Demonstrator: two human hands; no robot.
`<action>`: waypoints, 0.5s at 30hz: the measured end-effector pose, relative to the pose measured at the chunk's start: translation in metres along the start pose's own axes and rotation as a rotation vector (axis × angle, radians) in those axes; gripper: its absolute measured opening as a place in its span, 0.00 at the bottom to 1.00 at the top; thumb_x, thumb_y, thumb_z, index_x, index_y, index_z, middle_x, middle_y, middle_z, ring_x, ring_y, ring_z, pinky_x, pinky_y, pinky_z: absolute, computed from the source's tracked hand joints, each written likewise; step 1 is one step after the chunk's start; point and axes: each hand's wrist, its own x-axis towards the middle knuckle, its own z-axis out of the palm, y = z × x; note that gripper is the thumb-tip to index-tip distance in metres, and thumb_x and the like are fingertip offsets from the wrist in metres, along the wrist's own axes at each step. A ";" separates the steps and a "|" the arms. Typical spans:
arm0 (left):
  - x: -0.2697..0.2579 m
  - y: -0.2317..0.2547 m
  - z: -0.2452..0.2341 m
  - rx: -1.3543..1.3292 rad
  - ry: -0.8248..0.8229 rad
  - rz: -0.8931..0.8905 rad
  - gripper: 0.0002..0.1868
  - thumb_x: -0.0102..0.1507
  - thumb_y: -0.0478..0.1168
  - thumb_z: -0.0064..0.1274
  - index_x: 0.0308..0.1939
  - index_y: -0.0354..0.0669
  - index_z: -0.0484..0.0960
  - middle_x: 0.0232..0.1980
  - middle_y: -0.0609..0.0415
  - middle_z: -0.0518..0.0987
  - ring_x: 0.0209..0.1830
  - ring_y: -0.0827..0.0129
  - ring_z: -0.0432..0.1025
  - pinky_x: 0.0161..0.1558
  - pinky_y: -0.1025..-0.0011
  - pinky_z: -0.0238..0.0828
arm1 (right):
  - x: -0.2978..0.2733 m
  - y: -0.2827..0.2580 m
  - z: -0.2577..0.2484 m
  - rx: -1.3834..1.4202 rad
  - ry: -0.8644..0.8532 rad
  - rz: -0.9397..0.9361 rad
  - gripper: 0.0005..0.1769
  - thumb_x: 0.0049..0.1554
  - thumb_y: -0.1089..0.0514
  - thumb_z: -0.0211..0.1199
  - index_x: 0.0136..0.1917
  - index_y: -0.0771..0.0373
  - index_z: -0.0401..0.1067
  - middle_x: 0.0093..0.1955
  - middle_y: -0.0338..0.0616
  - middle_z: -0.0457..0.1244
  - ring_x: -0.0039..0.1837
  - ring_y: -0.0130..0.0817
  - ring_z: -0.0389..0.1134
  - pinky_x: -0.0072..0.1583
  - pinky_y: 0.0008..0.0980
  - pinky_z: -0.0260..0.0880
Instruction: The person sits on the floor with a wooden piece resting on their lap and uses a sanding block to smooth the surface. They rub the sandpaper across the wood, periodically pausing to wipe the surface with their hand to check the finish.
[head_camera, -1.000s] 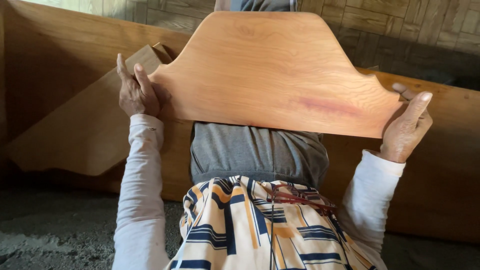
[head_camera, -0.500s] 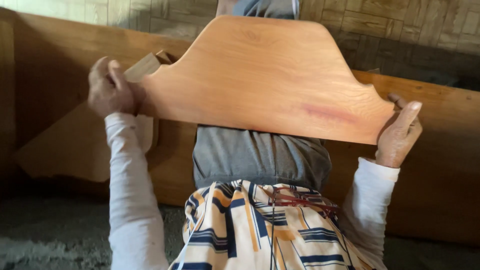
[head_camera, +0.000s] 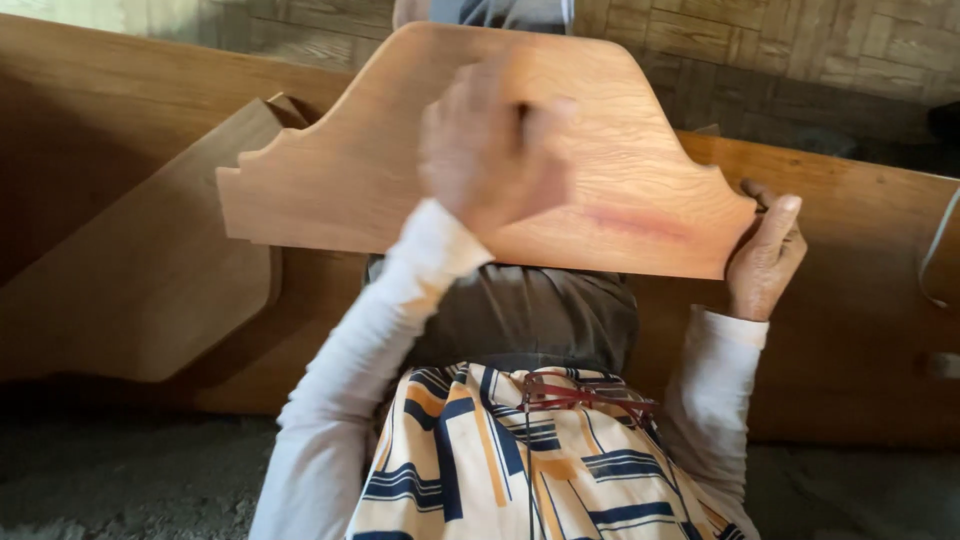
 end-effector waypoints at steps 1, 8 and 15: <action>-0.001 0.015 0.013 -0.024 0.024 0.171 0.39 0.71 0.71 0.36 0.77 0.53 0.57 0.59 0.55 0.78 0.57 0.57 0.74 0.60 0.50 0.65 | 0.000 -0.003 0.002 0.011 -0.005 -0.016 0.41 0.71 0.31 0.40 0.59 0.69 0.78 0.55 0.51 0.71 0.57 0.37 0.70 0.59 0.34 0.69; -0.063 -0.191 -0.021 0.187 -0.412 -0.390 0.23 0.54 0.54 0.60 0.52 0.59 0.83 0.46 0.51 0.85 0.43 0.51 0.79 0.40 0.60 0.76 | -0.007 -0.045 0.003 -0.274 0.198 -0.484 0.25 0.77 0.51 0.45 0.71 0.76 0.64 0.60 0.68 0.61 0.60 0.60 0.64 0.63 0.51 0.66; -0.078 -0.221 -0.103 0.022 0.122 -0.261 0.33 0.71 0.57 0.58 0.72 0.42 0.67 0.59 0.42 0.68 0.57 0.51 0.65 0.57 0.54 0.65 | -0.006 -0.052 0.003 -0.569 0.264 -0.564 0.26 0.75 0.44 0.45 0.70 0.66 0.71 0.63 0.57 0.64 0.62 0.55 0.65 0.62 0.50 0.54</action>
